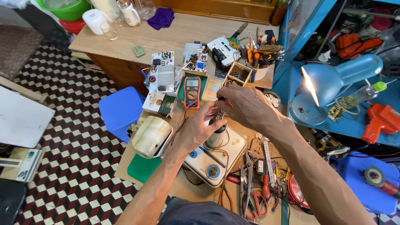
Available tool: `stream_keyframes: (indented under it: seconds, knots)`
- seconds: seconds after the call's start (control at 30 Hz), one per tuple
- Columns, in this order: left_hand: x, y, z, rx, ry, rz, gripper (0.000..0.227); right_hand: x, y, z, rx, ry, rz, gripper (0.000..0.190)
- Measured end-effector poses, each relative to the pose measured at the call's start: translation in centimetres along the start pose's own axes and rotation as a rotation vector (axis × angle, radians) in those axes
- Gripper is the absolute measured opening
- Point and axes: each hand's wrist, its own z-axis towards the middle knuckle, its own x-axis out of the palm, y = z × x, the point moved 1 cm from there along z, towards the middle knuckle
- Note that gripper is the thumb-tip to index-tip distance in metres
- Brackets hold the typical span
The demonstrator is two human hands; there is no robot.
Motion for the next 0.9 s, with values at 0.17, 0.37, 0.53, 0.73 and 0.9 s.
stream_keyframes:
  seconds: [0.17,0.37,0.53,0.73,0.9]
  knots:
    - [0.8,1.5,0.4,0.093,-0.061,-0.196,0.042,-0.3,1.7,0.1,0.059,0.051,-0.113,0.023]
    - [1.1,3.0,0.4,0.100,-0.043,-0.263,0.034,-0.6,3.6,0.4,0.154,0.125,-0.185,0.032]
    - [1.5,3.6,0.7,0.079,-0.081,-0.151,0.037,-1.2,5.1,0.4,0.207,0.138,-0.172,0.037]
    - [1.8,4.4,0.8,0.136,-0.075,-0.186,0.035,-1.1,5.7,1.1,0.415,0.170,-0.173,0.031]
    - [1.9,4.7,0.8,0.140,-0.083,-0.184,0.036,-0.7,5.7,1.1,0.516,0.137,-0.209,0.033]
